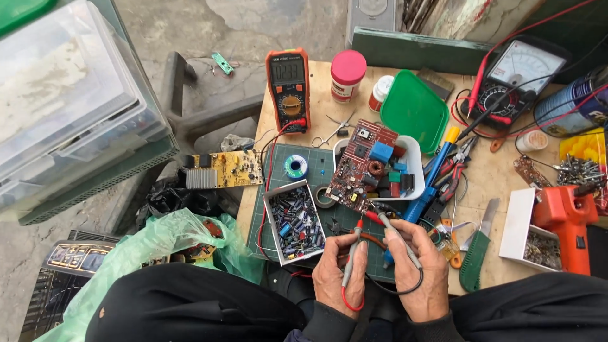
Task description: The person uses a multimeter to test various points on a red circuit board. They hold the board with one hand and touch the multimeter probes to different components while monitoring the digital display.
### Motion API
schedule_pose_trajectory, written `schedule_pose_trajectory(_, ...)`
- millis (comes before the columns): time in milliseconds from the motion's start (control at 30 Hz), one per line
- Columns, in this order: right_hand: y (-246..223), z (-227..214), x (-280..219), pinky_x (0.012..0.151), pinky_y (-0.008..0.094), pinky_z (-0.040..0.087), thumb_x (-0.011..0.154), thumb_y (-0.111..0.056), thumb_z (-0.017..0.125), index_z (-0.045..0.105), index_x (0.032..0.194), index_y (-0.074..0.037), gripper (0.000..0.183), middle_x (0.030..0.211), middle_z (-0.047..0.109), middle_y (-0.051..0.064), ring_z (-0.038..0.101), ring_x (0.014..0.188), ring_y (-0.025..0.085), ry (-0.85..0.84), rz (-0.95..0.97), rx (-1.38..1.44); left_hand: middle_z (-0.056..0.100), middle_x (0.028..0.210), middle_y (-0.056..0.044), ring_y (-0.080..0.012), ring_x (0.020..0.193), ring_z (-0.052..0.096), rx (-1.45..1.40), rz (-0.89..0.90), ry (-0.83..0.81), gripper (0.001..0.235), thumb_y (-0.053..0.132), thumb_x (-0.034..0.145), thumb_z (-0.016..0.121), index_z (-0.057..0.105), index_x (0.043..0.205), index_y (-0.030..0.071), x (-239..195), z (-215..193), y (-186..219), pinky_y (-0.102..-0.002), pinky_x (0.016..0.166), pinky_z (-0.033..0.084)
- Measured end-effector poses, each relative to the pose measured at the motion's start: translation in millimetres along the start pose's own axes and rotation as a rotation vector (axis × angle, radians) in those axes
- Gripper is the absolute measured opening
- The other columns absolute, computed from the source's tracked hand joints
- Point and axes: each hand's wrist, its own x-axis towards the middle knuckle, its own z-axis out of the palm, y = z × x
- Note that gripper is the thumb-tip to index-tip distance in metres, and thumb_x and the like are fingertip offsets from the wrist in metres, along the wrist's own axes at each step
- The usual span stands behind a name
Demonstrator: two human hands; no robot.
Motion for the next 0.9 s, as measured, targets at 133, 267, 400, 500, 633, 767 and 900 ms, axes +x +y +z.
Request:
schedule_pose_trajectory(133,0.0,0.4,-0.3,0.103,0.043,0.068,0.1,-0.037,0.068,0.077,0.135,-0.017,0.042,0.125,0.084,0.005,0.082,0.114,0.024,0.019,-0.044,-0.002,0.087,0.098,0.004,-0.0086,0.075,0.08,-0.011,-0.018,0.032,0.032,0.048,0.098,0.073,0.079,0.116,0.023,0.0,-2.3,9.0,-0.028,0.072,0.066)
schedule_pose_trajectory(267,1.8,1.1,-0.9,0.1,0.041,0.068,0.1,-0.035,0.068,0.078,0.132,-0.014,0.039,0.123,0.084,0.006,0.083,0.111,0.023,0.028,-0.08,0.052,0.087,0.106,0.004,-0.0101,0.084,0.083,-0.018,0.02,0.036,0.031,0.047,0.099,0.072,0.079,0.115,0.021,0.6,-1.6,8.6,-0.028,0.077,0.067)
schedule_pose_trajectory(400,2.7,2.0,-1.5,0.1,0.04,0.069,0.1,-0.033,0.068,0.078,0.132,-0.012,0.039,0.119,0.084,0.008,0.083,0.108,0.022,0.04,-0.124,0.098,0.088,0.108,0.004,-0.0111,0.086,0.085,-0.002,0.044,0.047,0.031,0.047,0.099,0.071,0.078,0.115,0.022,0.6,-1.0,6.5,-0.029,0.077,0.067)
schedule_pose_trajectory(500,5.2,2.3,-1.0,0.102,0.04,0.069,0.1,-0.033,0.068,0.077,0.134,-0.012,0.041,0.123,0.083,0.009,0.083,0.11,0.023,0.042,-0.13,0.117,0.087,0.108,0.005,-0.0106,0.084,0.083,0.01,0.024,0.021,0.033,0.05,0.099,0.071,0.078,0.117,0.023,-0.1,-2.1,6.2,-0.03,0.078,0.068)
schedule_pose_trajectory(633,5.7,2.1,-0.5,0.1,0.041,0.071,0.098,-0.035,0.07,0.078,0.132,-0.013,0.041,0.123,0.083,0.007,0.084,0.109,0.023,0.042,-0.133,0.123,0.089,0.109,0.005,-0.0092,0.082,0.083,0.012,0.042,0.04,0.03,0.046,0.099,0.073,0.078,0.116,0.022,0.5,-0.8,4.5,-0.028,0.076,0.067)
schedule_pose_trajectory(767,9.1,1.5,0.3,0.104,0.042,0.071,0.099,-0.037,0.068,0.077,0.133,-0.015,0.042,0.123,0.084,0.007,0.083,0.112,0.024,0.02,-0.147,0.094,0.087,0.112,0.003,-0.0124,0.089,0.086,0.007,0.062,0.038,0.03,0.045,0.1,0.072,0.077,0.118,0.021,0.1,0.0,3.5,-0.03,0.079,0.069)
schedule_pose_trajectory(900,9.2,2.2,0.0,0.102,0.041,0.07,0.099,-0.033,0.07,0.078,0.13,-0.013,0.037,0.122,0.085,0.007,0.085,0.11,0.023,0.017,-0.165,0.112,0.086,0.112,0.004,-0.0124,0.084,0.083,0.016,0.044,0.012,0.034,0.049,0.1,0.07,0.076,0.12,0.022,-0.2,-1.2,3.6,-0.032,0.078,0.069)
